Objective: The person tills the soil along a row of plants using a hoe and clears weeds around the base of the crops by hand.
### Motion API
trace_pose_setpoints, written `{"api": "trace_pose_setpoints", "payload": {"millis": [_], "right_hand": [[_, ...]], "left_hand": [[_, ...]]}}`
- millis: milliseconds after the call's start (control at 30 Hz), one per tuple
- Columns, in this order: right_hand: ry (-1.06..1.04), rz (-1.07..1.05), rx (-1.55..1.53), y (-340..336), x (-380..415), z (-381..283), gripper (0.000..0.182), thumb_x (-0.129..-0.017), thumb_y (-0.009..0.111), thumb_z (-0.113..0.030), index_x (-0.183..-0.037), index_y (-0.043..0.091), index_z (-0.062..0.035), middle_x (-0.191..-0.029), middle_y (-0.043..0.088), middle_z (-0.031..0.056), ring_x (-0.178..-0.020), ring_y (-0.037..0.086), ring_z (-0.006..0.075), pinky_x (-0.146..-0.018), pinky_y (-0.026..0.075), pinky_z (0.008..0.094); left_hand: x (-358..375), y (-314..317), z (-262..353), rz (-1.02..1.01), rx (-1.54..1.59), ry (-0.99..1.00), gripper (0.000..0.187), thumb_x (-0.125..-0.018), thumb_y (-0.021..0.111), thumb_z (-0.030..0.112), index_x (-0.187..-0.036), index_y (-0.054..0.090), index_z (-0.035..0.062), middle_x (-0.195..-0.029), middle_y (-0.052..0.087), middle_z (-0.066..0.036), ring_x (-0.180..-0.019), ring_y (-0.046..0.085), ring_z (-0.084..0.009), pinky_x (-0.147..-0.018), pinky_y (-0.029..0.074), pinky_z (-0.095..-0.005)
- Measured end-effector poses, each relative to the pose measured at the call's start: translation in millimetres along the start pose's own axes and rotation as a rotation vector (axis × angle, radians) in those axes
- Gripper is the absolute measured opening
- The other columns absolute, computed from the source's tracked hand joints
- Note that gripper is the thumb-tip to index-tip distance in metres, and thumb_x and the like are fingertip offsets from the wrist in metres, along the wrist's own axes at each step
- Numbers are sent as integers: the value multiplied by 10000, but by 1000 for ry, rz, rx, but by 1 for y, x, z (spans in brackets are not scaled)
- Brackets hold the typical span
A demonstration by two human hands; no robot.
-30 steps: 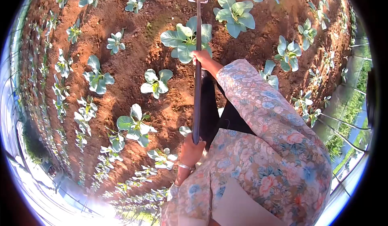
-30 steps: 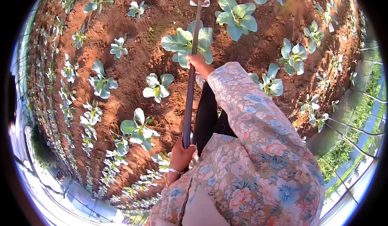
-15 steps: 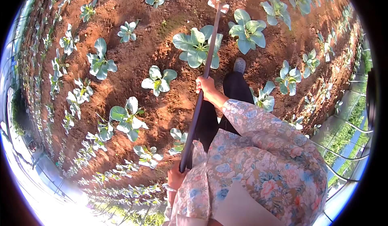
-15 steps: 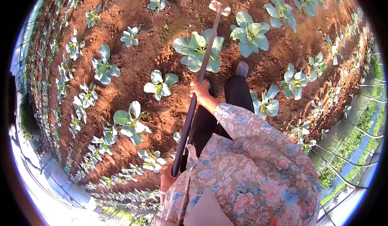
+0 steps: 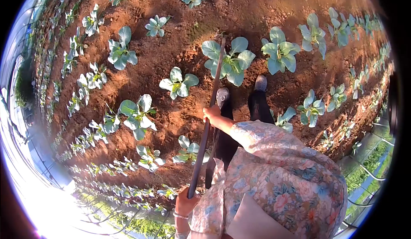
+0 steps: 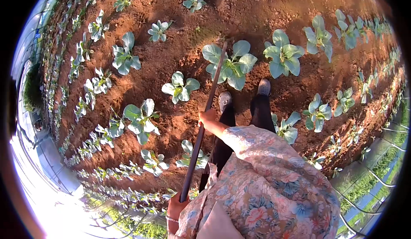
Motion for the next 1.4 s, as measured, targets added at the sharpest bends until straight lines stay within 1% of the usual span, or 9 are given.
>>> {"api": "trace_pose_setpoints", "payload": {"millis": [333, 533, 700, 800, 967, 1133, 1267, 1300, 1400], "right_hand": [[-227, -146, -81, 49, -37, -103, 228, -757, 588, -75, -590, 440, -34, -528, 436, 40, -381, 432, 150, -335, 353, 313], [-183, -109, 471, 50, -41, 33, 260, -768, 603, -124, -562, 476, -28, -499, 526, 120, -362, 531, 237, -299, 391, 377], [105, -135, 267, 33, 19, 134, 205, -744, 596, -88, -606, 465, -15, -492, 497, 83, -347, 499, 207, -293, 386, 357], [172, -127, 34, 25, 52, 112, 212, -720, 595, -50, -585, 432, -50, -488, 441, 45, -350, 431, 154, -304, 366, 320], [51, -194, -347, -7, 22, -30, 171, -738, 578, -50, -657, 428, -39, -525, 426, 35, -375, 396, 126, -314, 328, 303], [-324, 22, -272, -121, -27, -235, 167, -767, 578, -51, -707, 424, -26, -537, 412, 33, -385, 405, 126, -310, 345, 290], [-431, 120, -315, -229, -82, -353, 272, -765, 614, -80, -551, 456, -25, -502, 465, 64, -380, 475, 177, -334, 363, 321], [-716, -67, -289, -245, -109, -372, 254, -765, 618, -101, -560, 489, -23, -507, 479, 66, -377, 474, 182, -344, 370, 327], [-507, 171, 545, -277, -187, -329, 305, -803, 591, -163, -547, 510, -17, -517, 546, 99, -398, 532, 213, -370, 410, 337]], "left_hand": [[-90, 21, -12, 309, -73, 132, 167, -668, 568, 147, -764, 481, 41, -574, 526, -180, -546, 552, -387, -506, 429, -438], [-28, 57, -69, 49, 80, -211, 235, -683, 653, 225, -808, 566, 46, -621, 573, -163, -567, 584, -276, -538, 447, -391], [26, 66, -147, 91, -90, -257, 309, -675, 708, 293, -849, 590, 67, -613, 581, -138, -553, 588, -260, -530, 455, -396], [26, 56, -137, 139, -153, -246, 304, -673, 706, 280, -859, 580, 73, -604, 576, -142, -548, 589, -281, -523, 454, -403], [-37, 47, -54, 188, -269, 49, 301, -670, 702, 257, -875, 563, 85, -590, 568, -150, -541, 592, -315, -512, 454, -414], [-117, 93, 133, 130, -363, 309, 374, -692, 696, 267, -923, 534, 22, -705, 611, -195, -678, 608, -392, -590, 460, -457], [-135, 161, 268, 110, -311, 498, 338, -732, 644, 227, -940, 501, 1, -725, 581, -226, -690, 576, -416, -617, 447, -463], [-132, 179, 291, 74, -312, 513, 348, -731, 644, 230, -950, 504, -1, -728, 584, -226, -690, 576, -417, -624, 447, -469], [-114, 206, 307, -27, -403, 419, 370, -727, 648, 243, -976, 513, 4, -750, 597, -227, -717, 584, -417, -651, 456, -471]]}}
Point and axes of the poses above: each hand's wrist, its own x-axis away from the middle knuckle, its own y-axis out of the palm, z = x × y, the point moved 10 cm from there along -x, towards the middle knuckle
